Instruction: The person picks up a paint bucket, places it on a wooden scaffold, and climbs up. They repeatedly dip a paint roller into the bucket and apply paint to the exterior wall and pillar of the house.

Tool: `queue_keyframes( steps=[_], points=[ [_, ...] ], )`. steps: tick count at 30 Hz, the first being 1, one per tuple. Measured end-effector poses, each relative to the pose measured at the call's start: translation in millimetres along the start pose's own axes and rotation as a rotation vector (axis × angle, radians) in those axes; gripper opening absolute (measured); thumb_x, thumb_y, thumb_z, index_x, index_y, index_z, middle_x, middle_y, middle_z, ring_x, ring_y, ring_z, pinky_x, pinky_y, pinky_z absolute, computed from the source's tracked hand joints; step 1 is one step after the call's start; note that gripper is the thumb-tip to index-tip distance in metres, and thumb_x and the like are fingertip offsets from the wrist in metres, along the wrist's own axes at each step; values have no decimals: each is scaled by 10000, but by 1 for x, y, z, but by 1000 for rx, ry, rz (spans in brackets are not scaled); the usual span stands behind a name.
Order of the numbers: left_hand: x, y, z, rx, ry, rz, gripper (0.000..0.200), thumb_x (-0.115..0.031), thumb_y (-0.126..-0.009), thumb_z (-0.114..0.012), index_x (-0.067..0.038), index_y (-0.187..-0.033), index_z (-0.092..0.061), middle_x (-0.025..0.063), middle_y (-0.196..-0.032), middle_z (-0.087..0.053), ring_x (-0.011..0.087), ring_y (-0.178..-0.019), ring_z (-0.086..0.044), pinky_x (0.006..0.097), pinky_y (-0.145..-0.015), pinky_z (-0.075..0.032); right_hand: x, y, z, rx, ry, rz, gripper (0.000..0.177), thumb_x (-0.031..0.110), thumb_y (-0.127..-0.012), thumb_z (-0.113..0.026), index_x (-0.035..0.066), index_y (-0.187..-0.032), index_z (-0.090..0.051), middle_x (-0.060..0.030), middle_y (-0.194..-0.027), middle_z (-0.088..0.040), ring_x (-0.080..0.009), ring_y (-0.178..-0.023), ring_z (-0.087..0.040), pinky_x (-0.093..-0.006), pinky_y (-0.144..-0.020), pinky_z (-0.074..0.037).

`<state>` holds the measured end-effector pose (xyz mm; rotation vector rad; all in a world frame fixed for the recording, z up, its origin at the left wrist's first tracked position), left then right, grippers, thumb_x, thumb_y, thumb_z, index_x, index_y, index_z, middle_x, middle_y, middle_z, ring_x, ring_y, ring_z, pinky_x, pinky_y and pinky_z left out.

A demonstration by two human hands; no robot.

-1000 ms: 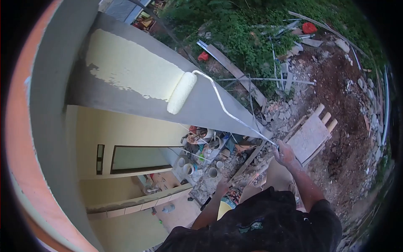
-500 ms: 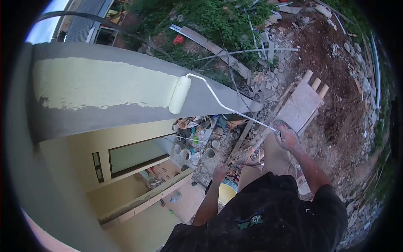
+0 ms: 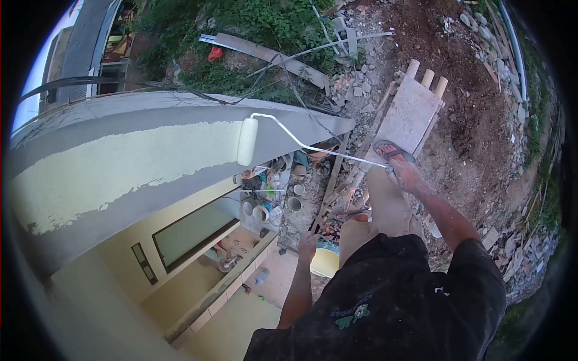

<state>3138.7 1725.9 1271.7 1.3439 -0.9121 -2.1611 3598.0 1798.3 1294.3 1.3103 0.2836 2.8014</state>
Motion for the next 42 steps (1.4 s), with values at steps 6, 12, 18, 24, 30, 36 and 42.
queue_keyframes(
  steps=[6, 12, 18, 24, 30, 36, 42],
  points=[
    [30, -9, 12, 17, -483, 19, 299, -121, -803, -672, 12, -1037, -543, 70, -930, -585, 155, -890, -573, 284, -794, -455, -16, 3, -2, -2, 36, -17, 266, 270, -823, -566, 34, -919, -491, -180, -827, -580, -400, -784, -580, -488, -681, -453],
    [18, 3, 10, -76, -89, 52, 389, -144, -808, -673, 38, -1126, -546, 110, -1011, -604, 185, -954, -587, 293, -820, -463, -25, 8, -4, 35, 27, -75, 261, 258, -821, -571, 34, -930, -495, -183, -849, -590, -405, -798, -580, -490, -670, -459],
    [11, 8, 4, 86, -142, 145, 359, -158, -824, -652, 57, -1087, -537, 114, -994, -603, 190, -925, -593, 293, -810, -463, -40, 8, -12, 80, 25, -122, 270, 251, -813, -582, 29, -938, -492, -188, -871, -598, -405, -823, -580, -488, -680, -464],
    [39, 7, 14, 34, -162, 51, 259, -162, -835, -599, 5, -1031, -576, 92, -965, -629, 165, -908, -605, 285, -771, -465, -61, 12, -18, 151, 59, -196, 269, 257, -815, -577, 33, -938, -493, -196, -892, -601, -395, -880, -581, -486, -704, -469],
    [77, 7, 18, 1, -211, 120, 276, -151, -841, -596, 15, -1058, -554, 83, -971, -620, 154, -877, -600, 268, -741, -466, -87, 8, -32, 209, 157, -266, 297, 301, -848, -527, 34, -974, -495, -231, -804, -620, -434, -757, -602, -537, -678, -458],
    [80, 14, 12, -39, -81, 176, 433, -149, -834, -616, 38, -1199, -480, 80, -978, -606, 139, -839, -585, 260, -655, -461, -107, -1, -45, 238, 181, -288, 319, 309, -860, -512, 64, -1065, -511, -222, -775, -624, -440, -743, -606, -540, -692, -468],
    [79, 11, 10, -39, -114, 184, 448, -186, -827, -638, 26, -1196, -498, 81, -1007, -604, 124, -796, -570, 236, -609, -444, -106, -6, -39, 219, 189, -295, 369, 300, -846, -531, 116, -1162, -482, -218, -826, -628, -425, -789, -611, -528, -713, -476]
  ],
)
Point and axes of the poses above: each hand's wrist, its own y-axis away from the middle knuckle, its own z-axis out of the back of the hand, x = y × z, the point moved 8 cm from there along -y, towards the middle knuckle
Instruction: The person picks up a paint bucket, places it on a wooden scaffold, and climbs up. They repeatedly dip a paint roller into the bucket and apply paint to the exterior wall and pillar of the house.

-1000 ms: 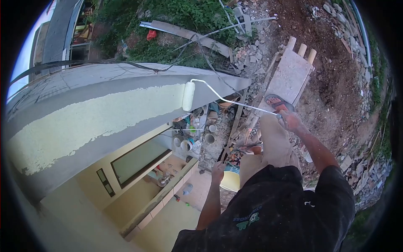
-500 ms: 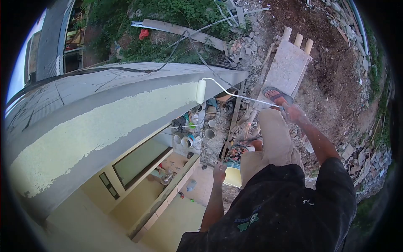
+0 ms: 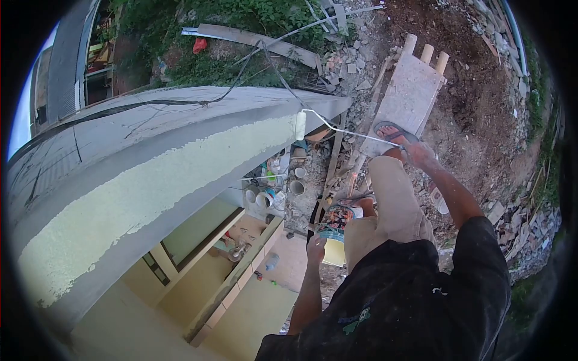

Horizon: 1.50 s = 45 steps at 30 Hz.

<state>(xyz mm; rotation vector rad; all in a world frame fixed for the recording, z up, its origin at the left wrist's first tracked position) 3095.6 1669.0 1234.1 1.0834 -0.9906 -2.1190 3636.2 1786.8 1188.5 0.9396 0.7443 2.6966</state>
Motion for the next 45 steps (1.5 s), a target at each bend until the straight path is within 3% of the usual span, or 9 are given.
queue_keyframes(
  steps=[13, 15, 16, 28, 30, 34, 36, 43, 45],
  points=[
    [-54, 1, -7, -25, -124, -164, 178, -204, -803, -608, -38, -848, -562, 10, -722, -529, 81, -597, -472, 248, -509, -383, 23, 27, 44, -81, -33, 96, 357, 261, -810, -557, 119, -1134, -512, -177, -905, -631, -397, -803, -612, -511, -688, -484],
    [-62, 8, -15, 86, -50, 17, 382, -130, -804, -620, 36, -1141, -547, 136, -1052, -621, 214, -978, -605, 298, -859, -459, 27, 27, 50, -105, -50, 113, 335, 265, -815, -542, 147, -1128, -529, -170, -895, -637, -389, -807, -617, -504, -692, -491],
    [-64, 9, -15, 83, -49, 13, 382, -130, -804, -620, 36, -1141, -547, 136, -1052, -621, 214, -978, -605, 298, -859, -459, 25, 26, 49, -84, -54, 107, 333, 262, -813, -547, 145, -1125, -528, -167, -901, -637, -388, -816, -616, -500, -696, -490],
    [-49, -10, -11, 83, -81, -78, 215, -121, -809, -611, 17, -969, -575, 110, -950, -639, 177, -896, -616, 282, -780, -471, 48, 26, 67, -148, -111, 230, 300, 242, -785, -598, 80, -1030, -539, -163, -876, -621, -382, -808, -606, -479, -683, -483],
    [-76, 2, -14, 64, 37, -137, 136, -168, -819, -572, -58, -749, -533, 14, -691, -485, 94, -671, -482, 281, -594, -401, 54, 28, 74, -171, -111, 249, 282, 235, -783, -601, 70, -1004, -543, -164, -864, -616, -382, -801, -603, -477, -678, -481],
    [-82, -1, -5, 31, -188, -250, 166, -191, -825, -585, -36, -775, -554, 37, -720, -525, 123, -701, -521, 300, -625, -426, 65, 26, 81, -170, -141, 258, 254, 206, -782, -594, 50, -975, -542, -174, -857, -611, -382, -800, -601, -482, -676, -477],
    [-64, -13, -3, 33, -452, -303, 88, -103, -797, -559, -28, -834, -590, 132, -801, -548, 323, -836, -571, 388, -721, -470, 70, 26, 84, -151, -139, 246, 253, 195, -780, -592, 43, -976, -541, -179, -861, -610, -386, -802, -600, -484, -678, -476],
    [-81, -2, -2, -24, -433, -437, 128, -130, -792, -574, -24, -855, -609, 139, -857, -566, 309, -891, -570, 390, -725, -469, 110, 29, 107, -368, -213, 438, 195, 185, -773, -590, 32, -863, -509, -161, -823, -585, -371, -819, -586, -480, -683, -465],
    [-77, -6, 7, -101, -324, -252, 371, -264, -795, -648, 31, -1014, -594, 128, -926, -616, 221, -901, -597, 339, -796, -462, 115, 26, 105, -469, -206, 509, 194, 192, -774, -592, 35, -838, -498, -154, -798, -572, -363, -802, -581, -478, -669, -458]
  ],
)
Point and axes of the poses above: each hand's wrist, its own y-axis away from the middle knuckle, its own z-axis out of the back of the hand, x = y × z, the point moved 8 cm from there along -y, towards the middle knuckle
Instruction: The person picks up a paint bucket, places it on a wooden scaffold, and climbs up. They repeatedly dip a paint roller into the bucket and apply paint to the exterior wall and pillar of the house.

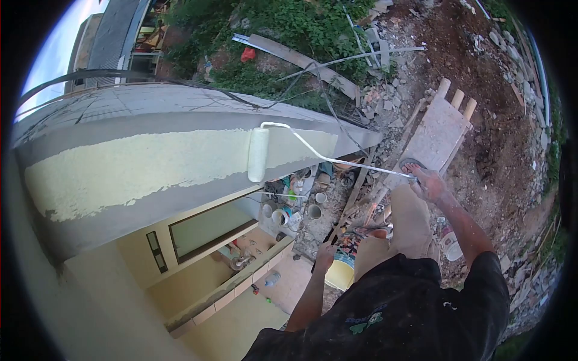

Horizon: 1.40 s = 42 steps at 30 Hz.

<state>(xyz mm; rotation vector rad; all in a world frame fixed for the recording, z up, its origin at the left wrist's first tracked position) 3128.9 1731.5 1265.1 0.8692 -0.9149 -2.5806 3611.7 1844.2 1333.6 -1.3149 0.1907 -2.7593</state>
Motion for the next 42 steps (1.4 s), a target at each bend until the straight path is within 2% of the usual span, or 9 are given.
queue_keyframes(
  steps=[8, 13, 16, 21, 23, 33, 35, 40, 42],
  points=[
    [-31, 5, 10, 20, -14, 18, 257, -223, -795, -635, -3, -755, -509, 131, -639, -475, 228, -604, -500, 362, -589, -414, 27, -24, 2, 94, -81, -81, 178, 199, -812, -588, 52, -822, -489, -146, -696, -519, -363, -678, -553, -456, -611, -429],
    [9, -1, 2, -36, 216, 25, 284, -270, -796, -644, -8, -888, -583, 136, -758, -569, 268, -726, -578, 355, -653, -475, 49, -39, 7, 53, -110, -49, 168, 197, -817, -588, 57, -822, -496, -142, -686, -522, -364, -656, -555, -455, -592, -428],
    [-11, 5, 5, -60, -133, -84, 197, -214, -832, -589, -60, -955, -598, 128, -920, -596, 300, -855, -612, 373, -732, -503, 66, -50, 13, 50, -116, -49, 172, 201, -812, -595, 58, -821, -501, -143, -696, -530, -362, -656, -561, -450, -579, -432],
    [-41, 9, 14, -66, -43, -286, 265, -266, -793, -603, -3, -824, -615, 154, -773, -591, 260, -749, -570, 368, -689, -436, 91, -68, 21, -24, -163, 22, 172, 192, -809, -603, 51, -808, -505, -149, -671, -530, -361, -626, -567, -441, -547, -439],
    [-44, 14, 15, 22, 47, 11, 247, -251, -803, -603, -4, -812, -613, 146, -767, -585, 247, -735, -556, 364, -681, -431, 103, -76, 27, -37, -209, 25, 167, 173, -814, -599, 43, -783, -500, -153, -622, -518, -366, -583, -560, -440, -515, -436],
    [45, -23, -18, 149, 504, 60, 172, -230, -805, -631, -61, -784, -608, 36, -775, -519, 127, -750, -498, 297, -668, -426, 165, -119, 60, -156, -227, 163, 159, 132, -804, -602, 33, -760, -485, -168, -630, -522, -376, -579, -555, -439, -509, -426],
    [23, -19, -4, -109, -101, -222, 180, -218, -806, -624, -44, -767, -601, 69, -774, -546, 185, -762, -532, 327, -690, -432, 175, -126, 65, -163, -241, 161, 155, 120, -804, -597, 28, -761, -480, -174, -643, -521, -372, -577, -550, -434, -509, -420],
    [27, -20, 1, -112, -40, -16, 224, -234, -825, -587, -40, -892, -677, 196, -960, -614, 317, -907, -586, 365, -798, -445, 204, -141, 79, -172, -303, 153, 167, 119, -812, -594, 20, -748, -476, -174, -628, -511, -368, -553, -533, -423, -501, -410],
    [38, -31, -12, -113, -234, -320, 250, -266, -815, -588, -49, -892, -684, 192, -928, -614, 314, -896, -588, 378, -780, -448, 215, -147, 86, -195, -324, 164, 170, 121, -815, -593, 18, -745, -478, -173, -624, -509, -367, -547, -529, -420, -499, -407]
  ],
)
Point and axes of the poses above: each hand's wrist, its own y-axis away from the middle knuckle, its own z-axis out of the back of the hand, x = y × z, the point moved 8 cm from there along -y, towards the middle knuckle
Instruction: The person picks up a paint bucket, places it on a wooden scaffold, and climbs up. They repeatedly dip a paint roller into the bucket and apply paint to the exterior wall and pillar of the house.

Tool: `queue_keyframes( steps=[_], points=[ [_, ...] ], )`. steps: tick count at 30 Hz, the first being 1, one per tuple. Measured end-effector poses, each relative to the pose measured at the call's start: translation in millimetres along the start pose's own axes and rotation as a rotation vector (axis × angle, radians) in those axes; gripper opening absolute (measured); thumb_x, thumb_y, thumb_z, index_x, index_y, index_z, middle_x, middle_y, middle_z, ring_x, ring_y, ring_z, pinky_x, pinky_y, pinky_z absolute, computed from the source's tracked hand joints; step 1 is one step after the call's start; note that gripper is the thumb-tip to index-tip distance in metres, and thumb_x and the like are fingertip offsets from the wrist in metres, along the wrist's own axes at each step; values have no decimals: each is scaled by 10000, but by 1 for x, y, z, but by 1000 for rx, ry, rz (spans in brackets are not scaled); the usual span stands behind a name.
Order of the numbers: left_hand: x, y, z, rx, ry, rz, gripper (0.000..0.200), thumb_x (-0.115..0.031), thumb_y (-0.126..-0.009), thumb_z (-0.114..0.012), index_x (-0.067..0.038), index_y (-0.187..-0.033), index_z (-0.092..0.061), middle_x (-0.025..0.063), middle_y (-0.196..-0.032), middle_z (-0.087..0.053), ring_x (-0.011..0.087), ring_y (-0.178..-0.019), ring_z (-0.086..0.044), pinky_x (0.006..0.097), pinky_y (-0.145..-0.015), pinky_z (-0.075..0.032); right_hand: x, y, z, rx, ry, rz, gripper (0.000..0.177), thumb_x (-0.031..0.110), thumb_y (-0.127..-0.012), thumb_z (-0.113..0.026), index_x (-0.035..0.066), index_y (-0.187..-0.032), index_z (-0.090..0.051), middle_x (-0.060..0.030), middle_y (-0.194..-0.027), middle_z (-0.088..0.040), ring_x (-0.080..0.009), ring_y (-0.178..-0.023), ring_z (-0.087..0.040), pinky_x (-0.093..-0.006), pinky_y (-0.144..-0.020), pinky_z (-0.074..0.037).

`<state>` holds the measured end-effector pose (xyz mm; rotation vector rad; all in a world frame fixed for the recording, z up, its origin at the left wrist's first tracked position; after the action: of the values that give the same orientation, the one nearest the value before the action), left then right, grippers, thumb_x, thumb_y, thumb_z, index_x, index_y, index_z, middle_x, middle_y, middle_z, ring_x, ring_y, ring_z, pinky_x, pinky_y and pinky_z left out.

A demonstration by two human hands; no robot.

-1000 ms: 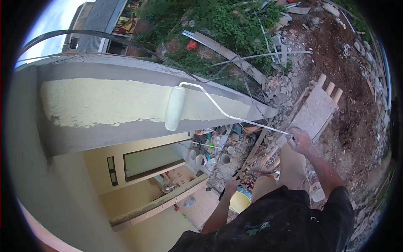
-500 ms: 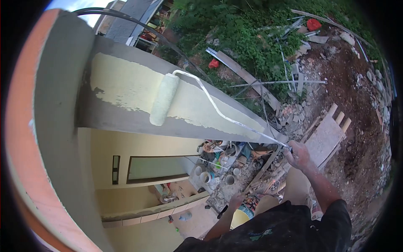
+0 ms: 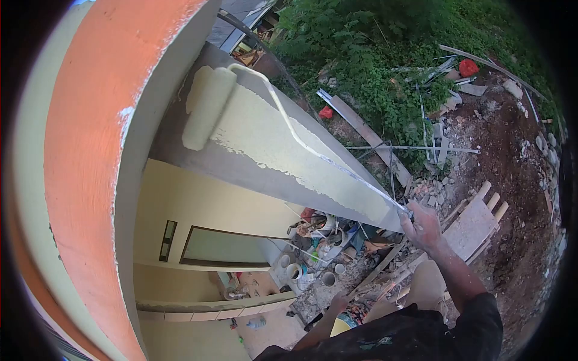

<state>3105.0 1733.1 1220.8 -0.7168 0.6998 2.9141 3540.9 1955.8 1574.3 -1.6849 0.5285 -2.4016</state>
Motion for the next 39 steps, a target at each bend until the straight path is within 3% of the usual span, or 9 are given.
queue_keyframes(
  steps=[4, 10, 12, 16, 22, 27, 31, 34, 39],
  points=[
    [-25, 4, 20, 59, 50, 200, 271, -286, -811, -580, -49, -892, -682, 188, -929, -619, 324, -903, -587, 387, -775, -450, 11, -12, 2, -5, 0, 3, 172, 129, -821, -595, 19, -743, -489, -171, -611, -507, -365, -548, -535, -415, -499, -409],
    [-27, 7, 5, -43, -149, -229, 281, -292, -790, -588, -46, -902, -662, 189, -819, -585, 322, -817, -573, 400, -724, -442, 2, -8, 2, -25, 33, 30, 174, 141, -825, -592, 25, -743, -493, -174, -601, -503, -368, -554, -540, -420, -503, -412],
    [-27, 12, 13, 70, 410, 299, 261, -288, -781, -600, -41, -853, -643, 133, -738, -556, 255, -737, -560, 382, -650, -435, -15, 4, -1, -35, 37, 34, 170, 141, -826, -589, 27, -744, -494, -174, -600, -502, -369, -554, -540, -423, -503, -413],
    [-4, 5, -9, 34, 346, 189, 233, -284, -789, -596, -52, -788, -627, 73, -731, -541, 183, -695, -532, 340, -603, -425, -24, 9, -3, -23, 46, 10, 163, 140, -824, -584, 30, -744, -494, -174, -605, -502, -373, -554, -536, -430, -506, -412],
    [-6, 9, -1, 100, 511, 434, 235, -286, -800, -593, -57, -754, -612, 23, -693, -528, 145, -633, -501, 300, -555, -416, 1, -12, 1, 20, 52, -20, 181, 159, -828, -579, 29, -747, -483, -177, -622, -502, -383, -568, -538, -439, -513, -413],
    [-20, 10, 5, 67, 383, 73, 257, -284, -820, -573, -38, -754, -605, 53, -671, -531, 143, -603, -503, 315, -529, -418, -40, 25, -4, 79, 87, -71, 173, 156, -824, -578, 25, -763, -482, -181, -627, -507, -391, -584, -545, -447, -519, -414],
    [-22, 10, 6, 53, 390, 29, 279, -290, -805, -592, -14, -760, -596, 86, -663, -524, 168, -624, -506, 343, -586, -426, -49, 38, 0, 69, 73, -90, 167, 150, -822, -578, 27, -763, -482, -183, -632, -514, -391, -583, -545, -448, -517, -412],
    [-18, 15, 13, 115, 294, 315, 216, -240, -804, -605, -29, -821, -649, 117, -766, -601, 222, -721, -562, 376, -652, -428, -36, 27, 4, 47, 76, -56, 163, 147, -822, -580, 29, -763, -483, -186, -629, -520, -387, -583, -551, -443, -521, -417],
    [-21, 6, 22, 61, 248, 170, 203, -221, -816, -594, -30, -879, -623, 97, -841, -608, 220, -752, -571, 363, -661, -446, -4, -11, 0, 48, 31, -62, 170, 156, -823, -587, 28, -768, -491, -193, -611, -514, -386, -588, -553, -442, -535, -422]
  ],
)
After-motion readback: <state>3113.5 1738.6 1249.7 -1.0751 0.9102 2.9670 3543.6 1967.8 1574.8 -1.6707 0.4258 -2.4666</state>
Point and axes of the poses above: each hand's wrist, its own y-axis away from the middle knuckle, its own z-axis out of the back of the hand, x = y × z, the point moved 8 cm from there along -y, towards the middle knuckle
